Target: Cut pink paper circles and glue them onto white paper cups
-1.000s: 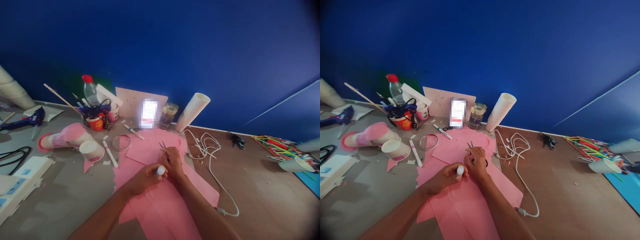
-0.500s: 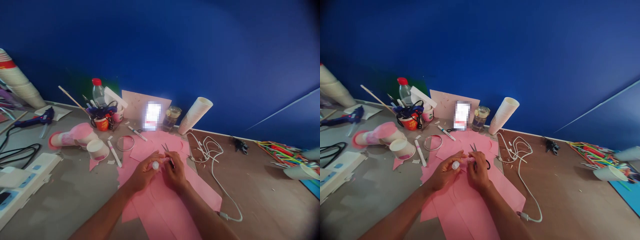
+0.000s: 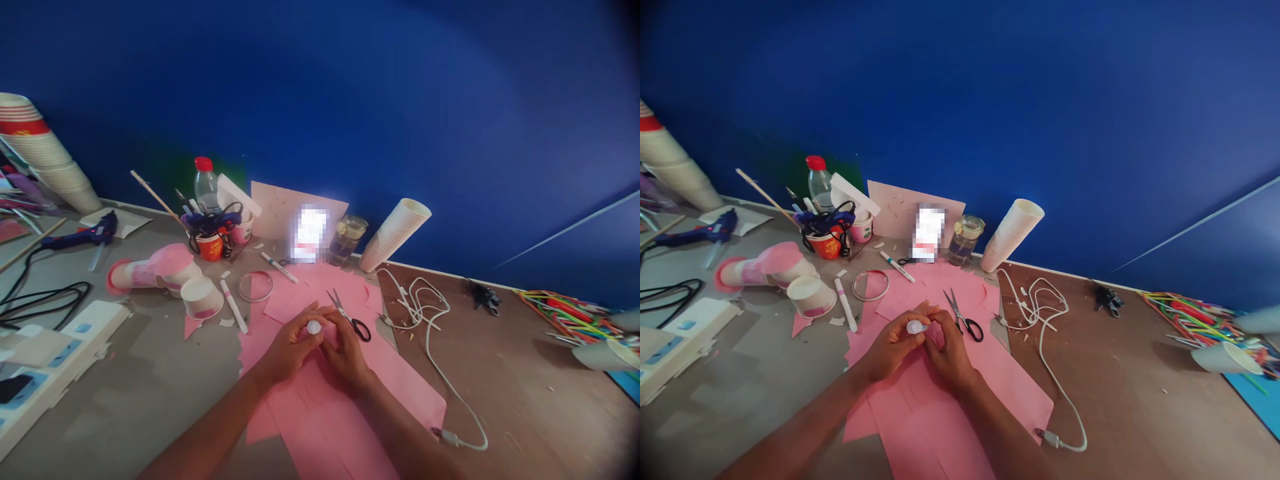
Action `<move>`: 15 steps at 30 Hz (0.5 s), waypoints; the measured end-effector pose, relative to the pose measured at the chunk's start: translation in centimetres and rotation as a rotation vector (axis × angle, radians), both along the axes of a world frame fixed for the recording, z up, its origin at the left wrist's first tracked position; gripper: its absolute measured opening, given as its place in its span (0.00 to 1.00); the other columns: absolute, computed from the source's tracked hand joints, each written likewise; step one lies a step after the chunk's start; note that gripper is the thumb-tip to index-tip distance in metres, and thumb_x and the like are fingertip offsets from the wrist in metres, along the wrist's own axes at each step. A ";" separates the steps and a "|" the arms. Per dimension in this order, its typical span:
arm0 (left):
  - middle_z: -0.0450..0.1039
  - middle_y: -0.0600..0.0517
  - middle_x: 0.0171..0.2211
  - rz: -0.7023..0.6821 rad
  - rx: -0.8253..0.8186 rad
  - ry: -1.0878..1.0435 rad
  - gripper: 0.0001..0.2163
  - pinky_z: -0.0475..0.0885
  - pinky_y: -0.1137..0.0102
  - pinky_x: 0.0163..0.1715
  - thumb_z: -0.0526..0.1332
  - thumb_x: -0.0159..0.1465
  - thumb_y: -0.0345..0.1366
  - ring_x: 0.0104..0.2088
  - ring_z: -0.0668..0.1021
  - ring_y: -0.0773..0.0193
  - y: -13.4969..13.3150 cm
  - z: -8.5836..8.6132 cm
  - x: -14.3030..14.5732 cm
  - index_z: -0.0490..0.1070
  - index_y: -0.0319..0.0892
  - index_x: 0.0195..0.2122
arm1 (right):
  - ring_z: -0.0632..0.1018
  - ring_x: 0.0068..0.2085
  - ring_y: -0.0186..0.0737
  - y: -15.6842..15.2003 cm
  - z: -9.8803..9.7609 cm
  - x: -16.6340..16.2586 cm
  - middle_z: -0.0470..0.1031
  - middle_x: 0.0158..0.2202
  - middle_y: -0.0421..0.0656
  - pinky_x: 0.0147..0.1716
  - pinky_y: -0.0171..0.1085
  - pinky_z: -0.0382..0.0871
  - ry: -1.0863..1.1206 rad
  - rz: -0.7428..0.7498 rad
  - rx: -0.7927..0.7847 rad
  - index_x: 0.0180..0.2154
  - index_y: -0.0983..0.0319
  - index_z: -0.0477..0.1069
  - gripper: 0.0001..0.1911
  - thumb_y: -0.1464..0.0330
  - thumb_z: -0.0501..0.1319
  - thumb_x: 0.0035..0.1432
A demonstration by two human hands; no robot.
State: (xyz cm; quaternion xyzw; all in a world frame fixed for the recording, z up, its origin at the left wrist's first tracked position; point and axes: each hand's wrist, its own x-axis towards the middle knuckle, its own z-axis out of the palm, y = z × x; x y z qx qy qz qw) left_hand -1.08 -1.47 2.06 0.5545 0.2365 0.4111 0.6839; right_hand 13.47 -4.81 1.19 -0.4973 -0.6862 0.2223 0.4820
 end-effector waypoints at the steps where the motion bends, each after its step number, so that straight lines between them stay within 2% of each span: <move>1: 0.65 0.49 0.56 -0.010 -0.031 -0.033 0.07 0.47 0.54 0.61 0.61 0.60 0.35 0.64 0.53 0.56 0.0 -0.1 0.0 0.72 0.46 0.40 | 0.72 0.45 0.43 0.0 0.0 0.0 0.72 0.42 0.46 0.44 0.41 0.67 0.022 0.004 -0.021 0.44 0.60 0.66 0.13 0.72 0.57 0.55; 6: 0.65 0.48 0.57 -0.063 -0.184 -0.165 0.08 0.52 0.55 0.59 0.63 0.58 0.35 0.63 0.56 0.55 0.0 -0.1 0.0 0.72 0.46 0.40 | 0.73 0.41 0.40 0.0 -0.4 0.0 0.73 0.38 0.43 0.43 0.39 0.66 0.252 0.014 -0.209 0.39 0.60 0.69 0.09 0.70 0.61 0.53; 10: 0.65 0.47 0.57 -0.068 -0.287 -0.224 0.08 0.60 0.58 0.55 0.64 0.57 0.36 0.59 0.63 0.53 -0.1 0.5 -0.1 0.73 0.45 0.39 | 0.72 0.33 0.34 0.2 -0.5 0.3 0.72 0.31 0.39 0.34 0.33 0.67 0.599 0.154 -0.404 0.35 0.61 0.71 0.11 0.65 0.67 0.49; 12: 0.65 0.45 0.56 -0.069 -0.304 -0.249 0.08 0.65 0.61 0.51 0.64 0.57 0.37 0.53 0.70 0.55 -0.1 0.7 -0.2 0.72 0.43 0.38 | 0.72 0.28 0.32 0.3 -0.1 0.4 0.72 0.28 0.39 0.29 0.32 0.66 0.763 0.267 -0.497 0.35 0.62 0.71 0.14 0.62 0.67 0.49; 15: 0.63 0.43 0.57 -0.086 -0.279 -0.260 0.09 0.72 0.66 0.36 0.63 0.58 0.36 0.33 0.78 0.65 0.0 0.5 -0.3 0.70 0.42 0.39 | 0.70 0.20 0.30 0.1 0.6 0.2 0.72 0.25 0.41 0.21 0.32 0.64 0.927 0.417 -0.628 0.35 0.65 0.71 0.18 0.55 0.61 0.54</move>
